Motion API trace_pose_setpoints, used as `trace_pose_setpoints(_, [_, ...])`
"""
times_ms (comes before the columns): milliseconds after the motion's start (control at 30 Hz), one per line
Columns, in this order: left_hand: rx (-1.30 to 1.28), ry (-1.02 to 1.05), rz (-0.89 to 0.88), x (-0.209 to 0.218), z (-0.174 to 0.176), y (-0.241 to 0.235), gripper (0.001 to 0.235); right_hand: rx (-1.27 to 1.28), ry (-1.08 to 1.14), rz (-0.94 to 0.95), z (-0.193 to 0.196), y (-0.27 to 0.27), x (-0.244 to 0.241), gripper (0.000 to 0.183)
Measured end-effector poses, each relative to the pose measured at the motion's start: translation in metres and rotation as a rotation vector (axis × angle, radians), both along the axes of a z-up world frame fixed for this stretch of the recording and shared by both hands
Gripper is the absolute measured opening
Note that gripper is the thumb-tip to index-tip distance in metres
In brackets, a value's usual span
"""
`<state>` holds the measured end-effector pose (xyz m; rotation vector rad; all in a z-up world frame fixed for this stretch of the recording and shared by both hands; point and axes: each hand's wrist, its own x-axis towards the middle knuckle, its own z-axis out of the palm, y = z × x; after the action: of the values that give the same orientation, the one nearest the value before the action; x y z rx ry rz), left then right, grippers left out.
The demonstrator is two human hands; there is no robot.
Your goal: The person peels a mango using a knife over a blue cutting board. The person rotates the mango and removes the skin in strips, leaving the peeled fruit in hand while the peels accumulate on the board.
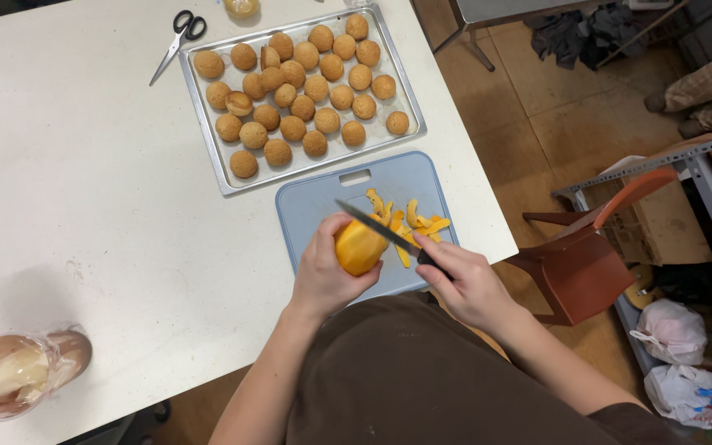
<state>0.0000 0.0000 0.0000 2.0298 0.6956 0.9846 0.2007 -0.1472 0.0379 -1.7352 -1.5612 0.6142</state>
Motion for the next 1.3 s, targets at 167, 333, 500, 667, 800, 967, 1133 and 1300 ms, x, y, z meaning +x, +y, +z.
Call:
trace_pose_setpoints(167, [0.022,-0.009,-0.005,-0.001,0.001,-0.003,0.077,-0.015,-0.065,0.004,0.021,0.009,-0.014,0.048])
trace_pose_setpoints(333, [0.085,0.009,0.021,0.002,0.000,-0.001,0.078,0.007,-0.141,-0.060,0.027,0.012,-0.021,0.045])
trace_pose_setpoints(500, [0.148,0.007,0.008,0.001,0.002,0.002,0.076,-0.036,-0.118,-0.095,0.025,0.018,-0.022,0.042])
trace_pose_setpoints(667, [0.154,0.003,-0.038,0.002,0.001,0.003,0.074,-0.038,-0.047,-0.111,0.014,0.027,-0.019,0.040])
trace_pose_setpoints(800, [0.162,-0.006,-0.028,0.001,-0.001,0.000,0.075,-0.109,0.034,-0.191,0.004,0.028,-0.001,0.037])
trace_pose_setpoints(967, [0.160,0.016,0.013,-0.009,-0.002,0.007,0.077,-0.111,-0.010,-0.208,-0.003,0.018,0.014,0.047])
trace_pose_setpoints(1133, [0.093,0.024,0.039,-0.012,-0.007,0.006,0.075,-0.269,-0.017,-0.198,-0.007,0.014,0.021,0.069])
trace_pose_setpoints(1300, [0.034,0.036,0.048,-0.019,-0.013,0.001,0.075,-0.280,0.056,-0.207,-0.013,0.014,0.024,0.070])
